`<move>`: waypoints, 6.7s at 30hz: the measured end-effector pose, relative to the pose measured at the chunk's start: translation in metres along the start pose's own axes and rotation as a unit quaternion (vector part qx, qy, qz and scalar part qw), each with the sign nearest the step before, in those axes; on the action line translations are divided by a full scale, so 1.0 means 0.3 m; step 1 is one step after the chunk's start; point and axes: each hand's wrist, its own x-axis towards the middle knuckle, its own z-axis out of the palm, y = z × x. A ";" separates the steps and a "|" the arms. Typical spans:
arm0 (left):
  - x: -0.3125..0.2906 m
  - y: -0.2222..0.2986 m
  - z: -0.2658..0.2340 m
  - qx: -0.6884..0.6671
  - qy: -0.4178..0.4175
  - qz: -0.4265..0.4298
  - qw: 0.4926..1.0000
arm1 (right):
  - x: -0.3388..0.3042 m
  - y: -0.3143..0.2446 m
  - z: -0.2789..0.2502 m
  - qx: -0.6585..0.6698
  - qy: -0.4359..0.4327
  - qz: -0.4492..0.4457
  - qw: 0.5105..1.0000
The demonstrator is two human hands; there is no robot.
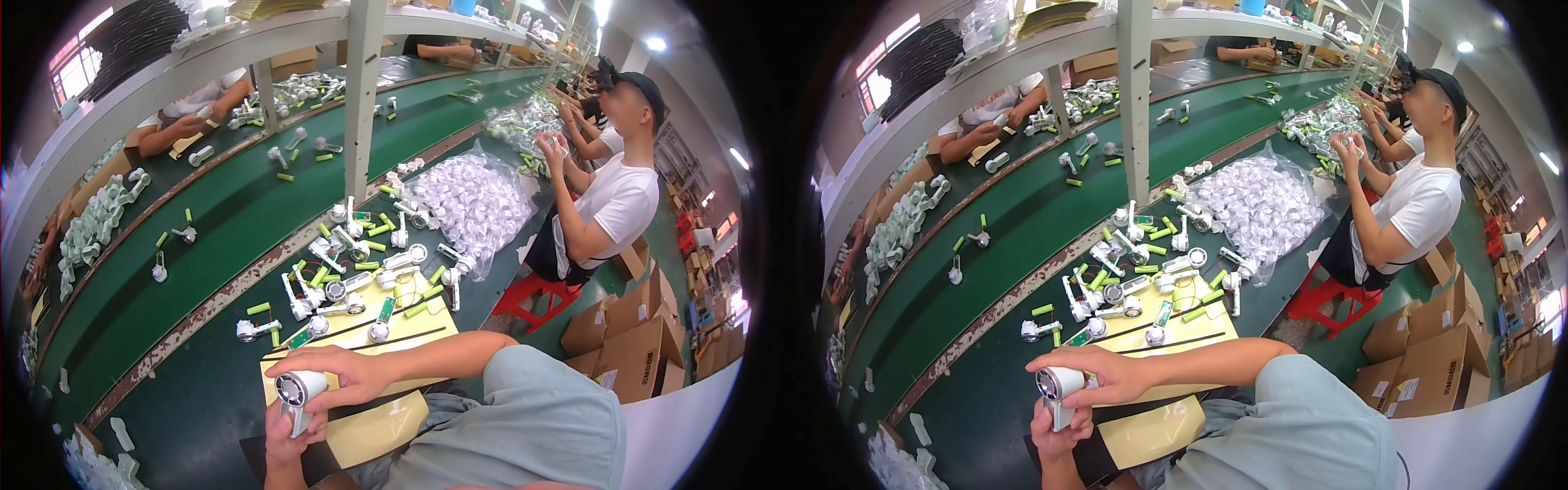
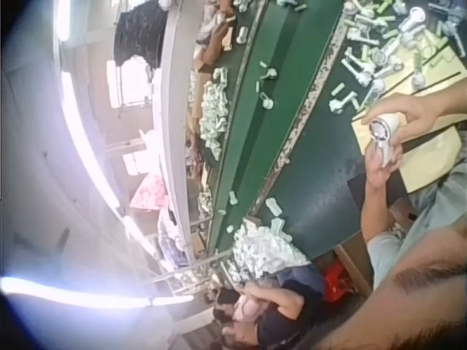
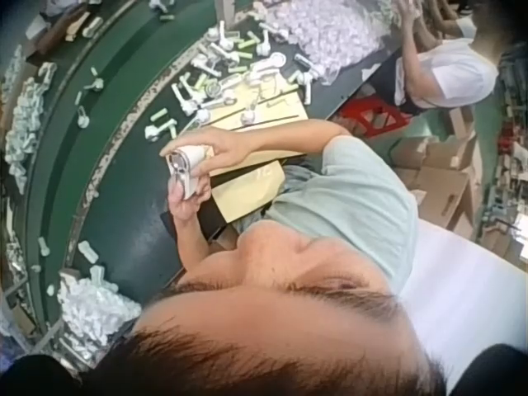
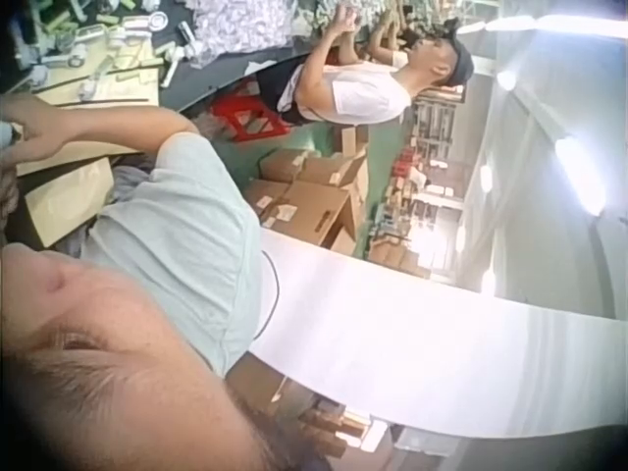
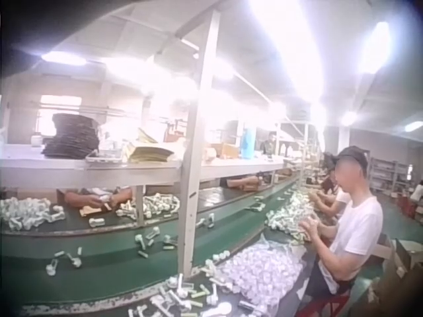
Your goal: The person assembles handheld portable fans on a production line by fitting the batteries, wiring, and circuit components into the plastic casing and snapping the covers shut by hand.
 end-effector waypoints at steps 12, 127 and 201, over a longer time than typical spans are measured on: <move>-0.010 -0.006 0.017 0.032 0.014 0.027 0.999 | -0.007 0.003 0.006 -0.007 -0.019 -0.036 0.999; 0.075 0.013 -0.020 0.405 0.180 0.128 0.887 | -0.313 -0.327 -1.898 -0.293 0.660 0.257 0.642; 0.067 -0.011 -0.124 0.476 0.241 0.167 0.829 | 0.234 0.191 -0.600 -0.382 0.115 -0.020 0.917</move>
